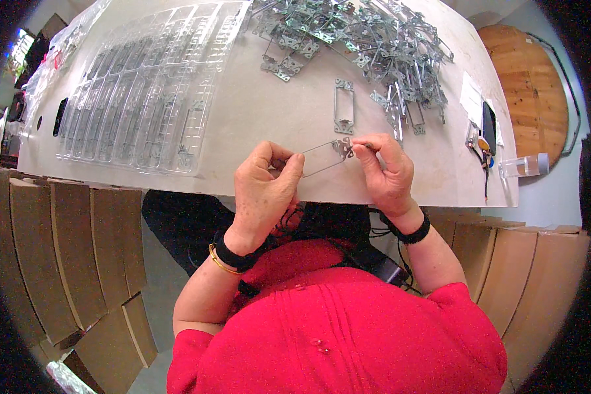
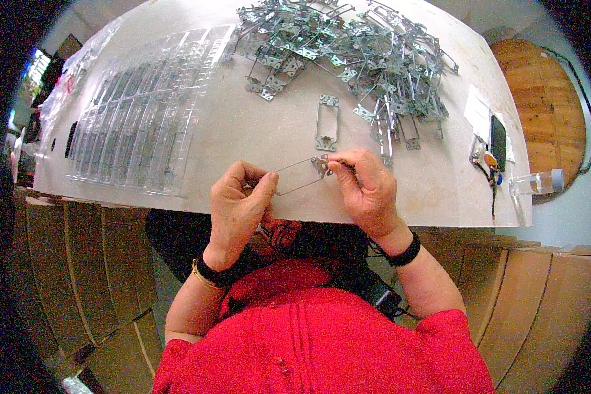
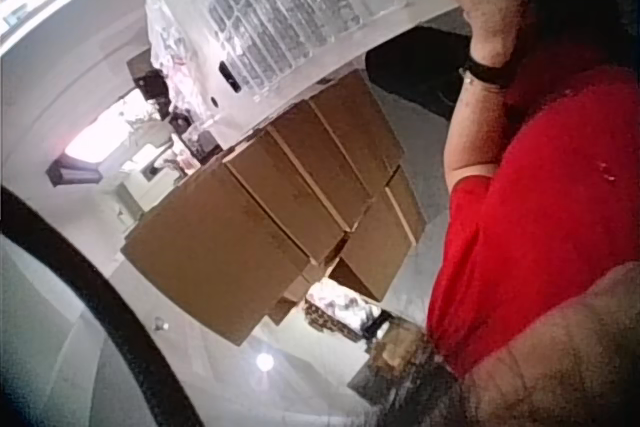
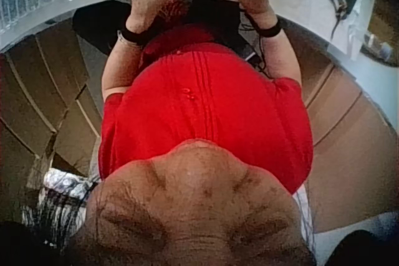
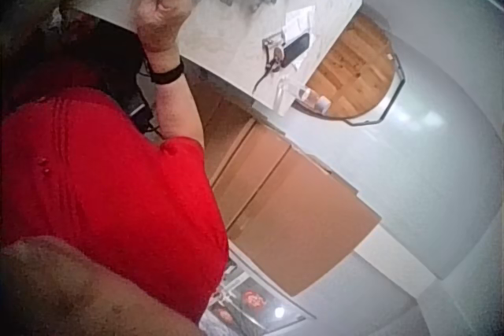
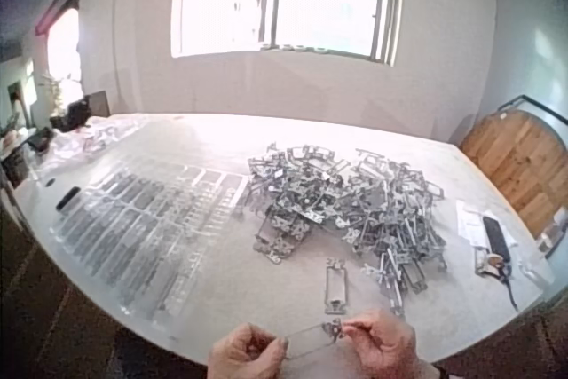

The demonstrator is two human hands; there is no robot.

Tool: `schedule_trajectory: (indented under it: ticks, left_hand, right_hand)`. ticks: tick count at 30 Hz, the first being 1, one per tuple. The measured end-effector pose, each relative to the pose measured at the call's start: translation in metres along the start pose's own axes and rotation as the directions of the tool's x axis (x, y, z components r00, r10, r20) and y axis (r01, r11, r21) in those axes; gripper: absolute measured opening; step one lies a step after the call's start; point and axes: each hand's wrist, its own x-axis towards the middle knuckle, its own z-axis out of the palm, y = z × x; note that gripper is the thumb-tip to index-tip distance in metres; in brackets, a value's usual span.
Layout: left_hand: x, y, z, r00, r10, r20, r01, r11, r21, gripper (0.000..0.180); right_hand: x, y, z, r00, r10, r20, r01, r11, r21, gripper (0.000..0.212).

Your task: Assembling small metal and plastic hardware components at a workstation.

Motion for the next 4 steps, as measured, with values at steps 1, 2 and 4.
schedule_trajectory:
  ticks: [1, 2, 4]
  left_hand:
    - [0.0000, 0.0001, -0.0003, 1.000, -0.008, 0.004, 0.008, 1.000, 0.003, 0.017]
    - [0.0003, -0.0008, -0.0004, 1.000, -0.007, 0.005, 0.007, 1.000, 0.002, 0.017]
    - [0.0013, -0.0064, -0.0005, 1.000, 0.019, 0.003, -0.019, 1.000, -0.010, 0.017]
  right_hand:
    - [-0.0003, 0.0011, 0.0006, 1.000, -0.003, -0.007, 0.003, 1.000, 0.006, 0.012]
    - [-0.0005, 0.0017, 0.0008, 1.000, -0.005, -0.014, 0.005, 1.000, 0.012, 0.012]
    - [-0.0005, 0.0009, -0.0001, 1.000, 0.003, -0.006, -0.003, 1.000, 0.018, 0.012]
